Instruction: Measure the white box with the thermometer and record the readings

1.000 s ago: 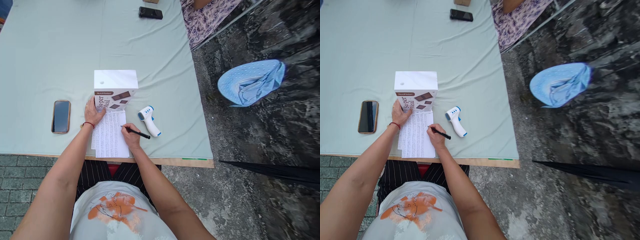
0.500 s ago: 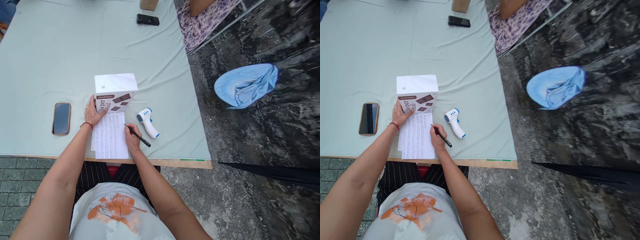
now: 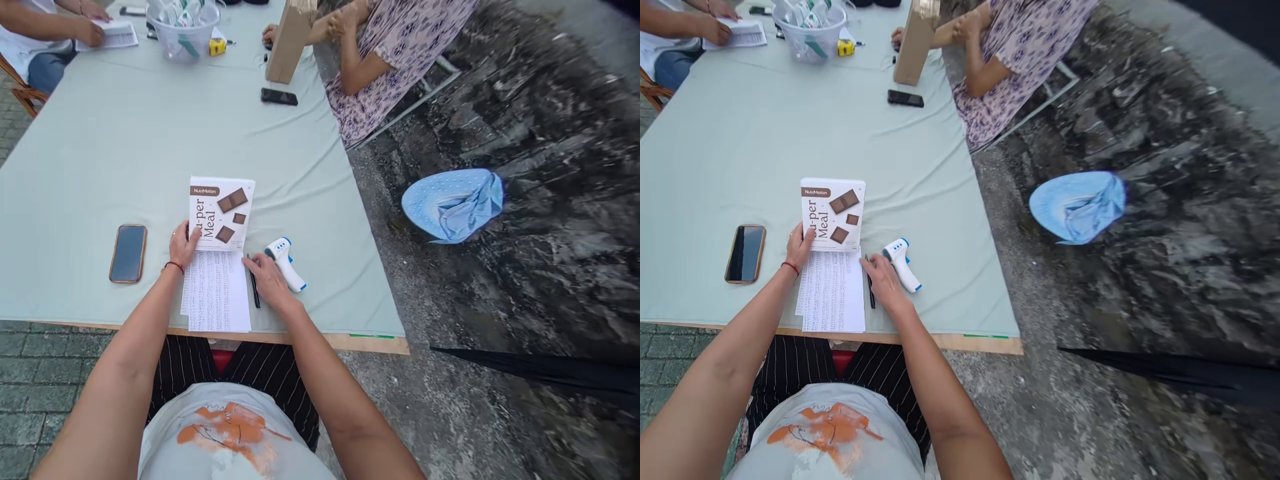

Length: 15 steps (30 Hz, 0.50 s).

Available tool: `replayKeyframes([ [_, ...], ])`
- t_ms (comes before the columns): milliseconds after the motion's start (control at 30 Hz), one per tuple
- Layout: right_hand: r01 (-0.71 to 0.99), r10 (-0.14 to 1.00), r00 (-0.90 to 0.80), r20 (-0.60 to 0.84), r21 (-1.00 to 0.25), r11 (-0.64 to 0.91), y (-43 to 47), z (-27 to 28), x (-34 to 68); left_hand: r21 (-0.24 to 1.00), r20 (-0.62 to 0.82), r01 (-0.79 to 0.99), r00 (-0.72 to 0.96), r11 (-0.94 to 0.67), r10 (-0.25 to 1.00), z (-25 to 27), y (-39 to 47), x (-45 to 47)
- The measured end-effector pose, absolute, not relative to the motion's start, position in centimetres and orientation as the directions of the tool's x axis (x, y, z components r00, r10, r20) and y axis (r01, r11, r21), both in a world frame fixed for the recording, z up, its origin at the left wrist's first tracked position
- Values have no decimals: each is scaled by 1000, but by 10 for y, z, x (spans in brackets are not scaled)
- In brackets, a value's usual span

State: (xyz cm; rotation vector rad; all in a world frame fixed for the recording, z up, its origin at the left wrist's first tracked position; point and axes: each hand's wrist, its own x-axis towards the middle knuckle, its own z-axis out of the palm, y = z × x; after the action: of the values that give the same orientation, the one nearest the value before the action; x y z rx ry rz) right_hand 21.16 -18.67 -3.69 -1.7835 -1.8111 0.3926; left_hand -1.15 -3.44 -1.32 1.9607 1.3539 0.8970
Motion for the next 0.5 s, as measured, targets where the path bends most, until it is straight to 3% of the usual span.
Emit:
replayKeyframes([
  [67, 854, 976, 101, 193, -521, 14, -189, -28, 217, 769, 181, 567, 249, -295, 951, -12, -36, -13],
  [133, 866, 935, 304, 182, -461, -192, -195, -23, 227, 771, 180, 564, 255, -298, 950, -11, -38, -14],
  [200, 792, 848, 525, 69, -405, -457, -201, -22, 240, 769, 190, 563, 250, -302, 950, -10, -39, -14],
  [267, 719, 804, 590, -75, -403, -566, -206, -24, 250, 770, 197, 560, 250, -307, 948, -9, -40, -15],
  [333, 659, 806, 575, -138, -505, -557, -206, -26, 253, 774, 188, 559, 247, -298, 951, -9, -39, -15],
  [400, 540, 814, 566, -128, -688, -484, -203, -23, 245, 776, 172, 564, 241, -281, 955, -9, -39, -16],
  [500, 287, 835, 547, -52, -926, -246, -191, -8, 217, 775, 160, 572, 236, -270, 959, -10, -40, -16],
])
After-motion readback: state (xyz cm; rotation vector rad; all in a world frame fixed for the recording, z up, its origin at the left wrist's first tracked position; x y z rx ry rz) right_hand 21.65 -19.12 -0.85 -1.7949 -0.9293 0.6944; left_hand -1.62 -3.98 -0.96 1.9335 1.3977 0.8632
